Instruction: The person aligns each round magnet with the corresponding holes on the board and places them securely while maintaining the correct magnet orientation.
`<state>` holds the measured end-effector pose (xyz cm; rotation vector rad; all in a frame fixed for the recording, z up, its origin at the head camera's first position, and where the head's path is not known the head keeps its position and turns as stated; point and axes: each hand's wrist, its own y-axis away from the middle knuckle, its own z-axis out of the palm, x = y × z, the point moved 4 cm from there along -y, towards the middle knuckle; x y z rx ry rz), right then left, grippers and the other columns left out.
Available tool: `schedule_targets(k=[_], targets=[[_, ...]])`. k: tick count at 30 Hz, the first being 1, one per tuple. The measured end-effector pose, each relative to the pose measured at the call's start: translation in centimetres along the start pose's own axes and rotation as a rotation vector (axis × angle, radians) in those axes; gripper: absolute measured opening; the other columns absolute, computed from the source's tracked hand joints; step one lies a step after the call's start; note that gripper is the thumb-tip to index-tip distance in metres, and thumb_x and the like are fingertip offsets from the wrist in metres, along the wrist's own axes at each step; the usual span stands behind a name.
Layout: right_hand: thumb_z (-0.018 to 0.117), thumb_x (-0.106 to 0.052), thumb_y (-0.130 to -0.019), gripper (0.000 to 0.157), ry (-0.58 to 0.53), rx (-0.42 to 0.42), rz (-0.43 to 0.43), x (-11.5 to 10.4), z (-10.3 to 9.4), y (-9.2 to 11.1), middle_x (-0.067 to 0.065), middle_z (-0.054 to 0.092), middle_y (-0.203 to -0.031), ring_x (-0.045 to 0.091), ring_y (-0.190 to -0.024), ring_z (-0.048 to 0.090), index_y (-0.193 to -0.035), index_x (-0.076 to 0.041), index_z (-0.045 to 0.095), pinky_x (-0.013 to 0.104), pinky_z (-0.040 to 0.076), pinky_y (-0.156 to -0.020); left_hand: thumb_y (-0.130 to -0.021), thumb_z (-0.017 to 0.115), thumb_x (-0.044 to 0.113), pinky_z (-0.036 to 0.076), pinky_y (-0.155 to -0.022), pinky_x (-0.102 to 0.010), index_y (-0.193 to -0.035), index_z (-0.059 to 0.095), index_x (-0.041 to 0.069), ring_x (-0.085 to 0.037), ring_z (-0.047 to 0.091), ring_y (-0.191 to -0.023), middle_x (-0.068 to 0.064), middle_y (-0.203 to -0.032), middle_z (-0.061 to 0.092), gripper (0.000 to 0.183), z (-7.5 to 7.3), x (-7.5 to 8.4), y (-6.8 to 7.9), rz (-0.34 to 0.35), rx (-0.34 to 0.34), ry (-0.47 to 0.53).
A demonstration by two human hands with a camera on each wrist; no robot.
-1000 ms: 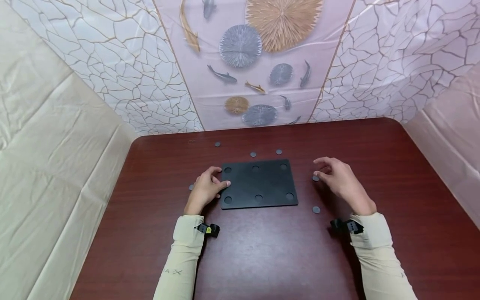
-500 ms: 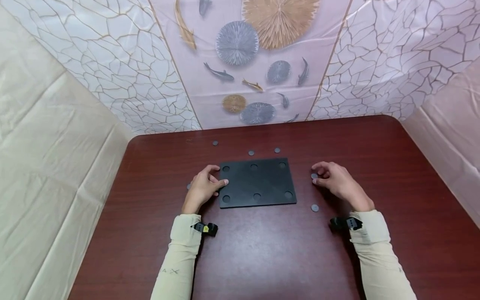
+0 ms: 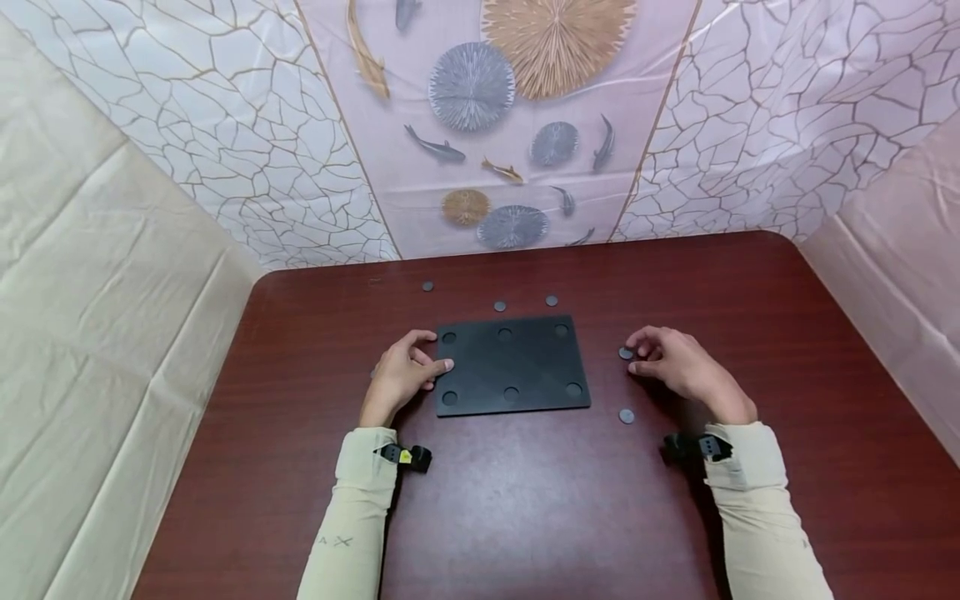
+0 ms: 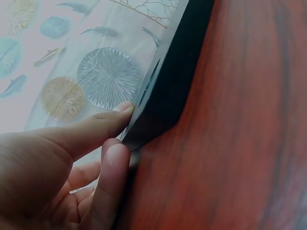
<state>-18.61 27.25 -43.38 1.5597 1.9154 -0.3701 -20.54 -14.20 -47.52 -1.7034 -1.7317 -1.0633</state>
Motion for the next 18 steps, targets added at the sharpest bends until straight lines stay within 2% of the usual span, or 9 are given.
schedule_targets(k=[4,7,10,14,18], targets=[[0.079,-0.006,-0.094,0.014,-0.026,-0.111,-0.07,-0.6,-0.2,0.9,0.002,0.064,-0.087,0.015,-0.08,0.058,-0.104,-0.004,0.07,0.026,0.046,-0.071,-0.092,0.086,0.032,0.057,-0.072,-0.035,-0.143,0.061,0.021,-0.017,0.07,-0.064,-0.005,-0.09,0.07,0.058,0.0,-0.1,0.0,0.001,0.006,0.01],[0.078,-0.006,-0.094,0.012,-0.056,-0.229,-0.102,-0.8,-0.1,1.5,-0.001,0.064,-0.084,0.014,-0.078,0.057,-0.103,-0.007,0.071,0.024,0.046,-0.069,-0.092,0.086,0.031,0.057,-0.071,-0.035,-0.143,0.061,0.021,-0.017,0.071,-0.064,-0.005,-0.09,0.07,0.058,-0.1,-0.1,-0.1,0.003,0.006,0.012],[0.078,-0.006,-0.094,0.012,-0.072,-0.309,-0.12,-1.0,0.1,1.9,-0.001,0.064,-0.083,0.014,-0.076,0.057,-0.104,-0.01,0.072,0.024,0.047,-0.069,-0.092,0.086,0.031,0.057,-0.071,-0.035,-0.144,0.061,0.021,-0.017,0.071,-0.064,-0.005,-0.09,0.07,0.059,-0.1,-0.1,-0.1,0.004,0.002,0.017],[0.08,-0.006,-0.092,0.015,-0.078,-0.378,-0.145,-1.1,0.6,2.1,-0.002,0.063,-0.084,0.013,-0.076,0.058,-0.105,-0.011,0.072,0.024,0.048,-0.068,-0.091,0.086,0.031,0.057,-0.07,-0.034,-0.144,0.061,0.021,-0.017,0.071,-0.064,-0.005,-0.09,0.069,0.06,-0.1,0.0,-0.1,-0.004,-0.003,0.028],[0.082,-0.005,-0.089,0.019,-0.061,-0.398,-0.172,-1.4,1.0,2.2,-0.002,0.061,-0.085,0.013,-0.078,0.057,-0.104,-0.013,0.073,0.024,0.048,-0.068,-0.091,0.086,0.031,0.057,-0.07,-0.034,-0.145,0.06,0.022,-0.017,0.071,-0.065,-0.005,-0.09,0.069,0.06,0.0,-0.1,-0.1,-0.015,-0.007,0.044]])
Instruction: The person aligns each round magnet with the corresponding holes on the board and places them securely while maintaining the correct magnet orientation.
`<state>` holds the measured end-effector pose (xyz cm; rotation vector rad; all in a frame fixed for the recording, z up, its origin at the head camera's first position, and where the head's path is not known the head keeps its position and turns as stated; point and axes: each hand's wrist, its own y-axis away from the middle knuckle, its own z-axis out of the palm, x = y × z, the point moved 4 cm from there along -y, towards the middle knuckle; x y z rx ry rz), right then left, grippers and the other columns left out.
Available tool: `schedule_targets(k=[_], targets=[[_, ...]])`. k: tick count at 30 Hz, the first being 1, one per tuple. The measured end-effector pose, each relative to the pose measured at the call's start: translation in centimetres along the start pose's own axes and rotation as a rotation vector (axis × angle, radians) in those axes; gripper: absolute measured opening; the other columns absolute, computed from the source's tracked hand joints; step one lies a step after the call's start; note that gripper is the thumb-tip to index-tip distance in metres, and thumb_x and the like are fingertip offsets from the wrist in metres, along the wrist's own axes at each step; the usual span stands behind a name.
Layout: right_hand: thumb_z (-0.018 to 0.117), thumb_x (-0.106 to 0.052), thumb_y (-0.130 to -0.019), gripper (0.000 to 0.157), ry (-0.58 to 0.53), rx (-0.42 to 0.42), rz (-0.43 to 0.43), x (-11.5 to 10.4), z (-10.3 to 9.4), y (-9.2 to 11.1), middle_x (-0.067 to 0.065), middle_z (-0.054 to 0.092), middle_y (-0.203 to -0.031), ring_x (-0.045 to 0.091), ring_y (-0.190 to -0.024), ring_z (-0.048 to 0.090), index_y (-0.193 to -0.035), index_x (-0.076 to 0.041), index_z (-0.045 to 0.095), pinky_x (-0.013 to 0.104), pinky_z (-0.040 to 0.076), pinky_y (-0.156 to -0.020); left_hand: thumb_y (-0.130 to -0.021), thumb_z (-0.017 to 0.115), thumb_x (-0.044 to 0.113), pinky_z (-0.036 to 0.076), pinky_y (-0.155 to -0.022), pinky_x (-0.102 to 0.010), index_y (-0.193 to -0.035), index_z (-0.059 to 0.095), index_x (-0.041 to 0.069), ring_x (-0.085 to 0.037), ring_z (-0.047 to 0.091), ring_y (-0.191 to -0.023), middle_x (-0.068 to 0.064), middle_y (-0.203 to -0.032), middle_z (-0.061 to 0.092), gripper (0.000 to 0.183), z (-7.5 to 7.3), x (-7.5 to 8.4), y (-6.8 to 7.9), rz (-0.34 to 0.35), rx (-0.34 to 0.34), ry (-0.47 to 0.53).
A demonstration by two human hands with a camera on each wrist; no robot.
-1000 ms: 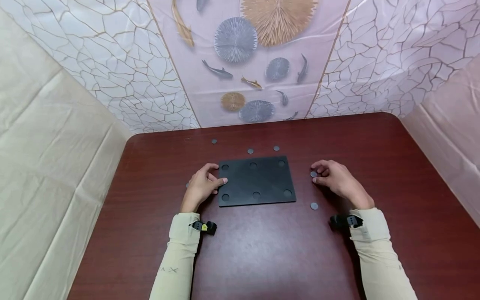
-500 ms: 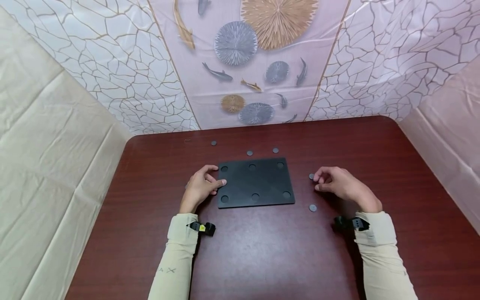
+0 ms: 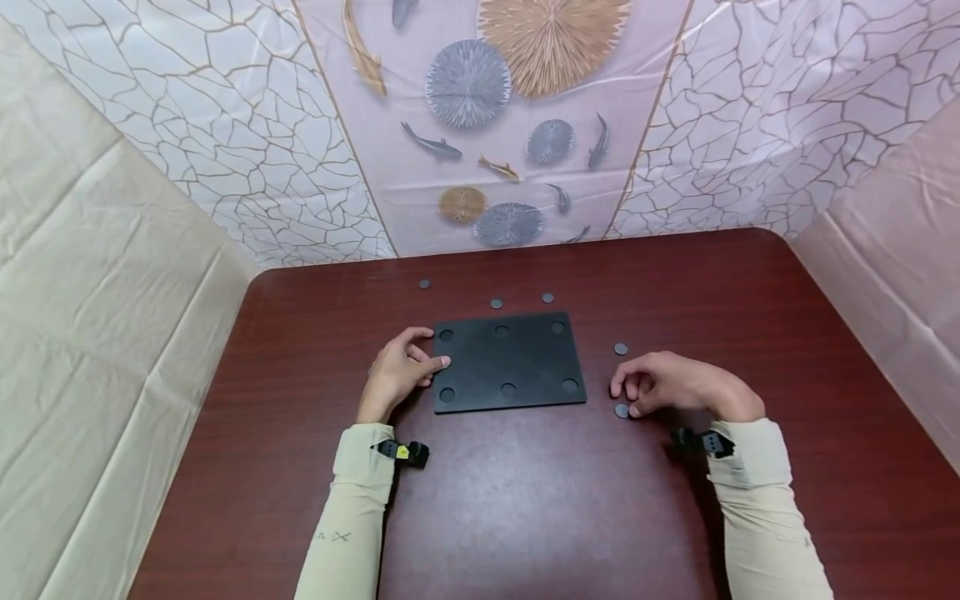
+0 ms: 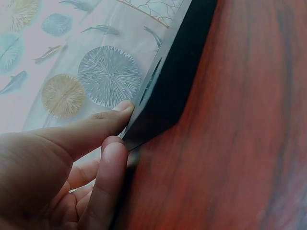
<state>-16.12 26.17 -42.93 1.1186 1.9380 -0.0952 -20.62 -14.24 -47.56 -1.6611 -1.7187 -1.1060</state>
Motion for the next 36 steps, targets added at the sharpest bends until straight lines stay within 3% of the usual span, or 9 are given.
schedule_targets(k=[7,13,18,23,36], targets=[[0.083,-0.005,-0.089,0.021,0.025,0.002,0.046,0.6,0.8,0.8,-0.002,0.059,-0.087,0.012,-0.078,0.055,-0.105,-0.016,0.075,0.024,0.048,-0.068,-0.09,0.088,0.029,0.059,-0.069,-0.033,-0.141,0.062,0.022,-0.018,0.071,-0.065,-0.006,-0.089,0.069,0.058,1.1,-0.2,-0.1,-0.016,-0.002,0.045],[0.087,-0.006,-0.085,0.026,0.095,0.037,0.019,0.8,2.3,2.1,-0.003,0.056,-0.088,0.007,-0.075,0.051,-0.104,-0.017,0.073,0.025,0.046,-0.065,-0.089,0.088,0.029,0.06,-0.064,-0.032,-0.14,0.063,0.023,-0.019,0.072,-0.066,-0.006,-0.088,0.069,0.056,2.3,-0.7,0.2,-0.051,-0.017,0.06],[0.088,-0.005,-0.083,0.029,0.195,0.133,-0.039,0.4,3.2,2.4,-0.009,0.056,-0.086,0.004,-0.075,0.051,-0.104,-0.018,0.073,0.024,0.046,-0.065,-0.09,0.088,0.029,0.059,-0.064,-0.033,-0.14,0.064,0.022,-0.019,0.071,-0.065,-0.006,-0.087,0.068,0.056,1.9,-0.3,0.1,-0.029,-0.015,0.036],[0.087,-0.003,-0.084,0.026,0.223,0.218,-0.078,0.3,3.5,2.5,-0.013,0.057,-0.084,0.0,-0.075,0.052,-0.098,-0.021,0.074,0.024,0.048,-0.065,-0.089,0.088,0.028,0.06,-0.065,-0.033,-0.139,0.064,0.023,-0.02,0.071,-0.065,-0.006,-0.087,0.068,0.056,1.2,-0.1,0.1,-0.03,-0.01,0.036],[0.083,-0.007,-0.086,0.019,0.289,0.274,-0.088,-1.0,3.4,1.4,-0.014,0.058,-0.08,-0.001,-0.072,0.054,-0.094,-0.019,0.07,0.025,0.05,-0.064,-0.09,0.087,0.026,0.061,-0.066,-0.033,-0.139,0.063,0.021,-0.02,0.072,-0.066,-0.008,-0.089,0.068,0.055,-0.1,-0.4,0.0,-0.027,0.006,0.064]])
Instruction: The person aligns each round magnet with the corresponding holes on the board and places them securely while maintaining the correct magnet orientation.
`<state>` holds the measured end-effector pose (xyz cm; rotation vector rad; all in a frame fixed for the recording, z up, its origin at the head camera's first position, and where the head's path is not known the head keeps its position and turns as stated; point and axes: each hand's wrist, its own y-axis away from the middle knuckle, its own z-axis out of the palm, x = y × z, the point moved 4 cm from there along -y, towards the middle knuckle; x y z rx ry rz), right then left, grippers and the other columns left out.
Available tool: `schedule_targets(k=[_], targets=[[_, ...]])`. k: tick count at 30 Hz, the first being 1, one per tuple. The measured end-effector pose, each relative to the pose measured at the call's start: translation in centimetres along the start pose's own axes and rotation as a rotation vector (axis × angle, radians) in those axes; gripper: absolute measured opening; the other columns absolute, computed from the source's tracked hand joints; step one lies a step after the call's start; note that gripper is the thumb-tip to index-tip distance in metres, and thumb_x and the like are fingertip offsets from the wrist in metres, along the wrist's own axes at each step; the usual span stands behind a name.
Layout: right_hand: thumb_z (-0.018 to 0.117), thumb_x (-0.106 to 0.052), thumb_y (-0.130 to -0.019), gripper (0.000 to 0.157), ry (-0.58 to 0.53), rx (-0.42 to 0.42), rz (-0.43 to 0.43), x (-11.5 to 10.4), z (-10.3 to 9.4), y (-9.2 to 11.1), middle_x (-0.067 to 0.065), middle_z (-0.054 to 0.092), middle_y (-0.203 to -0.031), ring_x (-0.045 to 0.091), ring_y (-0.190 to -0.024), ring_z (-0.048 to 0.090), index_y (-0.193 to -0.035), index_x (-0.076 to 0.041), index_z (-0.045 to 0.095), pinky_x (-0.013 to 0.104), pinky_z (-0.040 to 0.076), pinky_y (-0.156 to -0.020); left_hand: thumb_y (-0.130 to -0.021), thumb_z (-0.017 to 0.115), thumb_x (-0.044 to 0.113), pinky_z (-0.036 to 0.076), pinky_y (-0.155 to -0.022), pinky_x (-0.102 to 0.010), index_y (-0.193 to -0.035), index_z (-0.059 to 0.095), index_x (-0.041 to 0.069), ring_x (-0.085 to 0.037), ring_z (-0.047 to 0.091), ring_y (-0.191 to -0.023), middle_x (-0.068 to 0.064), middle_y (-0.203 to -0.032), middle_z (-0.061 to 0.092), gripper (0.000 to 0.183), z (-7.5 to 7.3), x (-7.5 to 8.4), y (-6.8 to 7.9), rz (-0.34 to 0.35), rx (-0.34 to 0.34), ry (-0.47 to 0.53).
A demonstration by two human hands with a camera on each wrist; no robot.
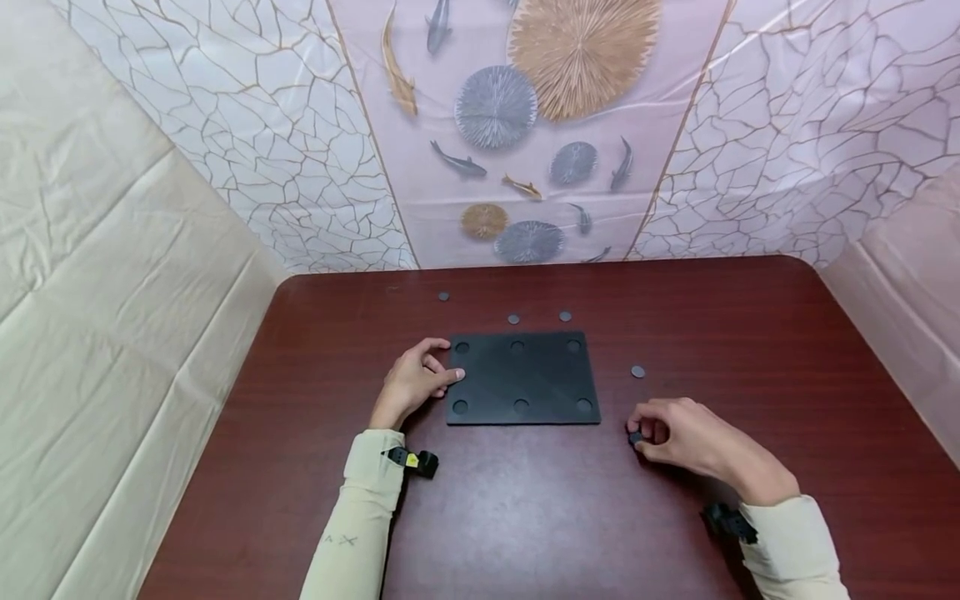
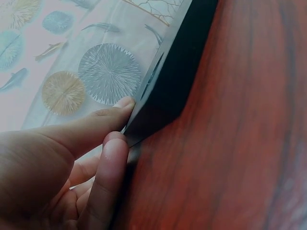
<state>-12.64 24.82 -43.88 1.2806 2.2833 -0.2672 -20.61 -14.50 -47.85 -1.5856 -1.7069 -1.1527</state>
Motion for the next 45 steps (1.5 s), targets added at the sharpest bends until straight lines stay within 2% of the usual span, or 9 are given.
schedule_targets(k=[8,13,21,23,28,34,45], targets=[[0.077,-0.003,-0.088,0.018,-0.04,0.004,0.024,-0.4,-0.2,-0.4,-0.012,0.061,-0.082,0.002,-0.073,0.057,-0.101,-0.013,0.071,0.026,0.051,-0.065,-0.09,0.088,0.025,0.061,-0.066,-0.033,-0.139,0.063,0.022,-0.021,0.071,-0.066,-0.007,-0.088,0.068,0.055,-0.3,0.3,-0.2,0.002,0.002,0.0],[0.077,-0.001,-0.087,0.02,-0.043,0.043,0.022,-0.5,-0.5,-0.6,-0.01,0.063,-0.086,0.003,-0.076,0.058,-0.104,-0.009,0.073,0.026,0.053,-0.066,-0.09,0.088,0.026,0.061,-0.066,-0.033,-0.139,0.063,0.023,-0.021,0.072,-0.067,-0.008,-0.089,0.068,0.055,-0.3,0.5,-0.6,0.005,0.0,0.001],[0.075,0.001,-0.088,0.02,-0.039,0.117,-0.058,-0.8,-0.5,-1.0,-0.008,0.062,-0.09,0.005,-0.078,0.058,-0.104,-0.011,0.072,0.027,0.053,-0.066,-0.089,0.088,0.024,0.061,-0.064,-0.032,-0.138,0.064,0.022,-0.02,0.071,-0.065,-0.007,-0.087,0.068,0.055,-0.4,0.4,-0.6,-0.008,0.005,0.004],[0.074,0.001,-0.09,0.02,-0.05,0.131,-0.052,-0.8,-0.4,-1.1,-0.008,0.062,-0.093,0.005,-0.079,0.059,-0.106,-0.01,0.072,0.027,0.053,-0.067,-0.089,0.088,0.024,0.061,-0.064,-0.032,-0.138,0.064,0.022,-0.021,0.071,-0.065,-0.007,-0.087,0.068,0.055,-0.3,0.2,-0.6,-0.01,0.0,0.01],[0.075,0.002,-0.092,0.021,-0.069,0.212,-0.018,-0.7,-0.3,-1.3,-0.006,0.061,-0.095,0.005,-0.079,0.059,-0.109,-0.009,0.072,0.028,0.055,-0.068,-0.089,0.088,0.025,0.061,-0.065,-0.032,-0.138,0.064,0.022,-0.021,0.072,-0.066,-0.007,-0.086,0.069,0.055,0.0,-0.2,-0.7,-0.002,-0.012,0.029],[0.075,0.003,-0.091,0.022,-0.079,0.326,-0.046,-1.1,0.1,-2.2,-0.005,0.059,-0.095,0.008,-0.077,0.057,-0.11,-0.008,0.073,0.027,0.053,-0.065,-0.089,0.089,0.022,0.061,-0.064,-0.031,-0.139,0.064,0.021,-0.02,0.07,-0.064,-0.007,-0.085,0.069,0.055,-0.1,-0.5,-0.4,-0.011,-0.007,0.054],[0.075,0.001,-0.094,0.022,-0.114,0.342,-0.068,-1.9,0.8,-3.6,-0.007,0.062,-0.098,0.007,-0.079,0.058,-0.113,-0.009,0.073,0.028,0.053,-0.068,-0.088,0.089,0.02,0.061,-0.064,-0.03,-0.139,0.064,0.018,-0.018,0.068,-0.063,-0.007,-0.084,0.068,0.057,-0.2,-0.2,-0.5,0.005,-0.022,0.096]])
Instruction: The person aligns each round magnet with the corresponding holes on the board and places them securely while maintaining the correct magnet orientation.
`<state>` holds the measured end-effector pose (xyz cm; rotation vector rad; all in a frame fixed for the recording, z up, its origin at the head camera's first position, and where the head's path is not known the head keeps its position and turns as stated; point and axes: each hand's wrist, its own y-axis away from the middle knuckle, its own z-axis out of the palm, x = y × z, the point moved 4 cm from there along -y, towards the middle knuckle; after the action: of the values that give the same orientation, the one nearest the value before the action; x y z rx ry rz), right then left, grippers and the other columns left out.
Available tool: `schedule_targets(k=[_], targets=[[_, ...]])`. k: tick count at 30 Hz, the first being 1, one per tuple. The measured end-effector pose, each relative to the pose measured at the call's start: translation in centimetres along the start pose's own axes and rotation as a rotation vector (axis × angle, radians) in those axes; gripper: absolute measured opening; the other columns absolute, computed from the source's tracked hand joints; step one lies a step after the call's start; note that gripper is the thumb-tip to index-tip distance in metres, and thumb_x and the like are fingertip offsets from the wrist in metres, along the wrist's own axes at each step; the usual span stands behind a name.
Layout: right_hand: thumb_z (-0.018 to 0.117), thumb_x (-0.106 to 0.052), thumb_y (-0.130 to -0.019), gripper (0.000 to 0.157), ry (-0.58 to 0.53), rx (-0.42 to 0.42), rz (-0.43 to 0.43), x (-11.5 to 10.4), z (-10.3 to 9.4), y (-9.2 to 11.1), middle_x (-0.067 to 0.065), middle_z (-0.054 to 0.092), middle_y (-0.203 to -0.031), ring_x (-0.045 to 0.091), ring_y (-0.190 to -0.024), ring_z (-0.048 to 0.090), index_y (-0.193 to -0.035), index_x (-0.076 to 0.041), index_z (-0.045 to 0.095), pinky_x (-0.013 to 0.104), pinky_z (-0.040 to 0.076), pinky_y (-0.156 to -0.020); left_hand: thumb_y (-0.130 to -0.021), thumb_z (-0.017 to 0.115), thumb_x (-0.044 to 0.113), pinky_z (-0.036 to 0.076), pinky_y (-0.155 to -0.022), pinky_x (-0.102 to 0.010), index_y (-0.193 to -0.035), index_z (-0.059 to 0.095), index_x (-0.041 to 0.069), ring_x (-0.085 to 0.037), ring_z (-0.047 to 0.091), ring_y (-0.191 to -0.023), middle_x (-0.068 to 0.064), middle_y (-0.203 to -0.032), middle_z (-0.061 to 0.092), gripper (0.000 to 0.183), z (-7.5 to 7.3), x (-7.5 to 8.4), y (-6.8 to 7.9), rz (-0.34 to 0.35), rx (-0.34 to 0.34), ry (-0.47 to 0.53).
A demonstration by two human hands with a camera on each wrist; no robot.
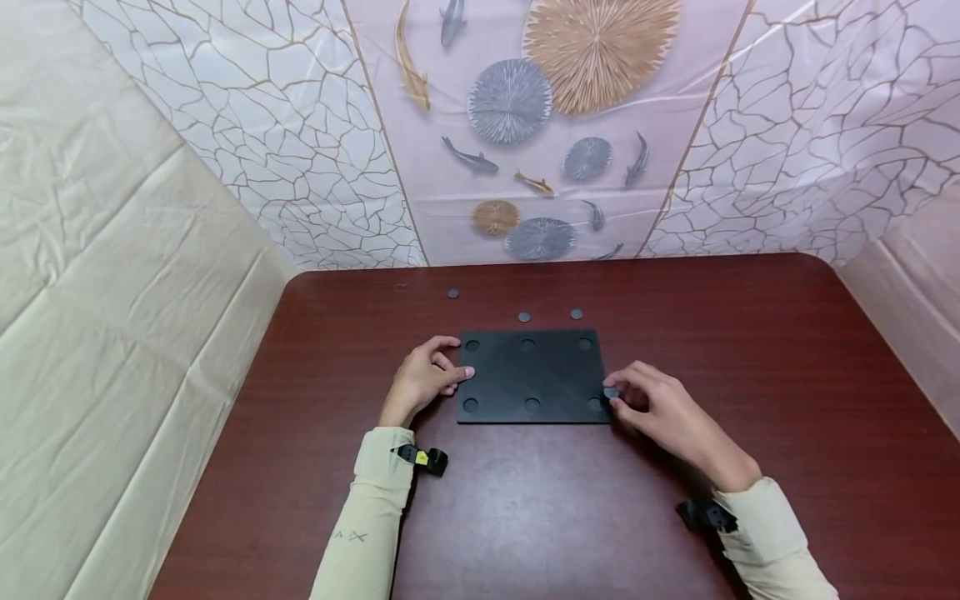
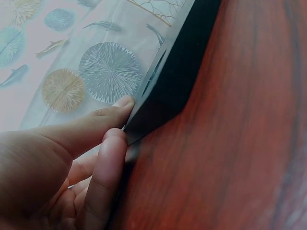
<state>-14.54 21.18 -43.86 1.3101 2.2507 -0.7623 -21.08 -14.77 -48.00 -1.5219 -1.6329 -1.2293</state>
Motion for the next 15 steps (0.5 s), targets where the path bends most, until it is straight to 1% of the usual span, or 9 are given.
schedule_targets(k=[3,6,11,15], targets=[[0.075,-0.003,-0.096,0.021,-0.009,-0.031,0.02,-0.1,0.3,-0.3,-0.007,0.063,-0.098,0.006,-0.081,0.059,-0.116,-0.009,0.073,0.028,0.054,-0.07,-0.088,0.089,0.019,0.061,-0.064,-0.029,-0.139,0.064,0.018,-0.017,0.068,-0.063,-0.007,-0.084,0.068,0.057,0.0,-0.1,-0.1,-0.005,0.001,0.005],[0.076,-0.005,-0.097,0.021,-0.021,-0.06,0.033,-0.3,0.5,-0.7,-0.006,0.063,-0.099,0.005,-0.08,0.06,-0.118,-0.008,0.072,0.027,0.055,-0.07,-0.088,0.089,0.019,0.061,-0.064,-0.029,-0.139,0.064,0.019,-0.017,0.068,-0.063,-0.007,-0.085,0.068,0.057,0.0,-0.3,-0.1,-0.011,-0.003,0.01],[0.077,-0.005,-0.097,0.02,-0.018,-0.064,-0.003,-0.6,0.9,-1.5,-0.004,0.066,-0.101,0.004,-0.077,0.061,-0.116,-0.008,0.073,0.027,0.055,-0.069,-0.088,0.089,0.018,0.062,-0.063,-0.03,-0.139,0.065,0.019,-0.018,0.069,-0.063,-0.008,-0.085,0.068,0.056,0.1,-0.3,-0.1,-0.014,-0.003,0.015],[0.077,-0.005,-0.097,0.019,-0.02,-0.054,-0.035,-0.8,1.1,-2.1,-0.003,0.067,-0.103,0.005,-0.081,0.062,-0.115,-0.008,0.074,0.027,0.055,-0.07,-0.088,0.089,0.018,0.061,-0.063,-0.03,-0.139,0.065,0.019,-0.018,0.069,-0.063,-0.008,-0.084,0.068,0.056,0.0,-0.1,-0.1,-0.013,0.001,0.015]])
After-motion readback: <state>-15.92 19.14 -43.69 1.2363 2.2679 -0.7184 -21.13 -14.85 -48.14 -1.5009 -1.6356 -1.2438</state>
